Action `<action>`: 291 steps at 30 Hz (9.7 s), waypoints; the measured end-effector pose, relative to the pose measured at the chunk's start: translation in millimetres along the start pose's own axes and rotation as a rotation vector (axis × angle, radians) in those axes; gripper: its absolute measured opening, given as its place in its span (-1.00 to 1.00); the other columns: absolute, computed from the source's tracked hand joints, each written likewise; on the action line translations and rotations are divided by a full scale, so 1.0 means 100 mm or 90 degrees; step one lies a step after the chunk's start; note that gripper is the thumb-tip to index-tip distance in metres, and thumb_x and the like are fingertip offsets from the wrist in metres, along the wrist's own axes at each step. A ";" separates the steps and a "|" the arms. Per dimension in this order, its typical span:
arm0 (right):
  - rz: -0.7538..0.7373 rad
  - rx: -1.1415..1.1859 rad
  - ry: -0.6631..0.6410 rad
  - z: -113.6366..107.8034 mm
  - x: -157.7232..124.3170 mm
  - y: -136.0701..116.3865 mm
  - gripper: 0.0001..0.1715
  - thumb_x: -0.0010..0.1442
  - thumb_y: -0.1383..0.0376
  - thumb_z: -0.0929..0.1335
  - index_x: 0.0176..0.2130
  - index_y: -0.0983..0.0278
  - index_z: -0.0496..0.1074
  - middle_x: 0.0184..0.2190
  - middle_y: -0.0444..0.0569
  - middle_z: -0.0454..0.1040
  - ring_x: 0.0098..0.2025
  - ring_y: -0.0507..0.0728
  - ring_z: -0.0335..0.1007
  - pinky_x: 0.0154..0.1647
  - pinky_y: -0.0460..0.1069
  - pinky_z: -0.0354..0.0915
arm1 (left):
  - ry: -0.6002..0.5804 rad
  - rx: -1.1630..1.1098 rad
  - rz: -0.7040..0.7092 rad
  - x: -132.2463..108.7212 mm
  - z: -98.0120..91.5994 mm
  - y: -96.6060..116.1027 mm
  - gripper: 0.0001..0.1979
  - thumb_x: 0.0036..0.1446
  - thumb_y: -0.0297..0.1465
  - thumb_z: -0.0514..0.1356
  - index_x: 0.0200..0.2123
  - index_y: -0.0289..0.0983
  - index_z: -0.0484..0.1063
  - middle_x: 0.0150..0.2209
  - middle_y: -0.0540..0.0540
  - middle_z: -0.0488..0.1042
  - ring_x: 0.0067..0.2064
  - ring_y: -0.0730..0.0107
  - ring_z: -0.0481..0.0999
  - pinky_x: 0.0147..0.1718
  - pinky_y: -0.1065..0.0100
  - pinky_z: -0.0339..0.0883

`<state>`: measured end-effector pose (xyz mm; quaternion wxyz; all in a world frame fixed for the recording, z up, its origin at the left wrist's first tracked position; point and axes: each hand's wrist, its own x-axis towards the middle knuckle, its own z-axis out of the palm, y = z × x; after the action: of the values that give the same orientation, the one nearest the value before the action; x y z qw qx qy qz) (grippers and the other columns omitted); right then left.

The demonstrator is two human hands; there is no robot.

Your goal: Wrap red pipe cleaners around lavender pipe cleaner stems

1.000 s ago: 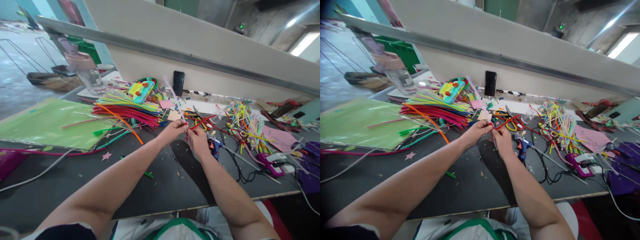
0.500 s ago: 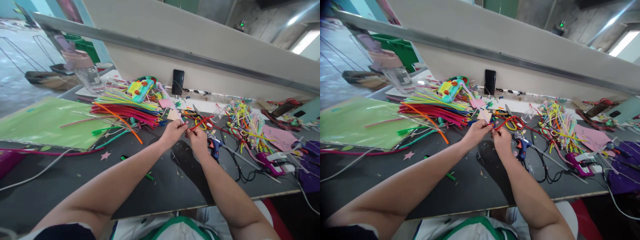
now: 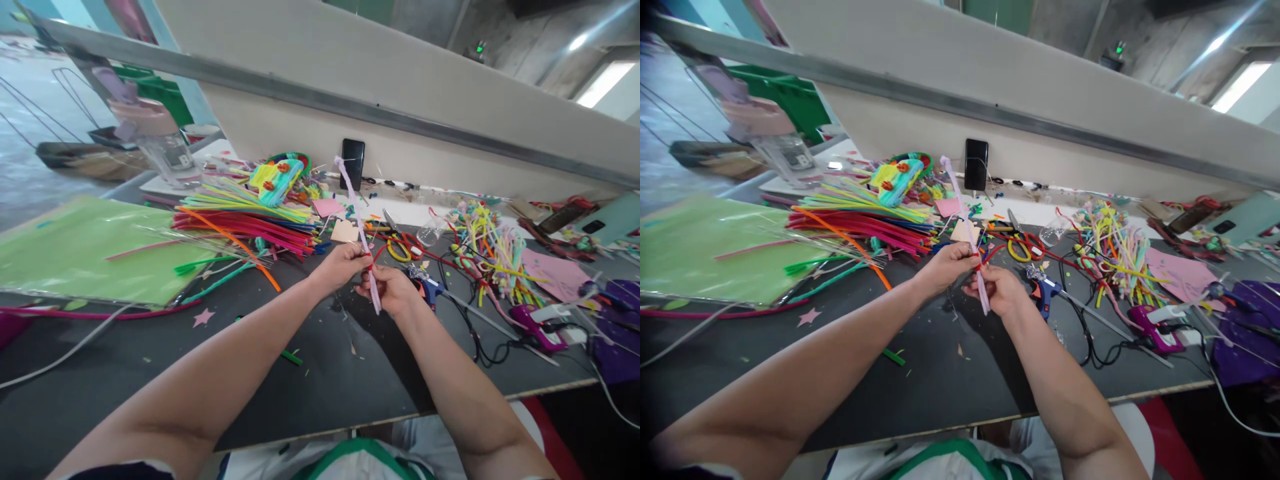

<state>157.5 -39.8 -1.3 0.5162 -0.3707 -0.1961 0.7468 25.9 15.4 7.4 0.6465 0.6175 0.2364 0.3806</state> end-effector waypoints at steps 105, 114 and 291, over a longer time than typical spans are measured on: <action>0.049 0.024 -0.154 0.02 -0.08 -0.07 -0.88 0.01 0.37 0.36 -0.38 0.31 0.32 -0.62 -0.14 0.31 -0.63 -0.05 0.19 -0.55 -0.10 0.37 | 0.004 -0.057 0.024 -0.03 -0.01 0.13 -0.85 -0.10 -0.38 0.31 -0.50 -0.35 0.44 -0.54 -0.01 0.40 -0.48 0.53 0.35 -0.42 0.44 0.23; 0.060 0.051 -0.250 0.10 -0.18 -0.05 -0.86 0.07 0.38 0.32 -0.27 0.28 0.31 -0.51 -0.11 0.31 -0.55 -0.04 0.17 -0.65 -0.20 0.14 | -0.056 -0.063 0.049 -0.01 -0.13 0.18 -0.81 -0.19 -0.33 0.36 -0.52 -0.33 0.50 -0.45 -0.08 0.39 -0.38 0.42 0.37 -0.33 0.34 0.30; -0.330 -0.190 -0.041 -0.01 -0.02 -0.09 -0.70 -0.07 0.28 0.46 -0.24 0.23 0.51 -0.33 -0.07 0.50 -0.40 0.05 0.39 -0.43 -0.05 0.31 | -0.136 -0.235 -0.139 -0.03 -0.02 0.04 -0.75 -0.07 -0.34 0.31 -0.36 -0.40 0.39 -0.47 -0.06 0.43 -0.49 0.49 0.45 -0.42 0.43 0.33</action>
<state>163.8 -38.4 4.7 0.6228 -0.3563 -0.4079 0.5646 21.1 14.0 10.3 0.8069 0.4966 0.1585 0.2778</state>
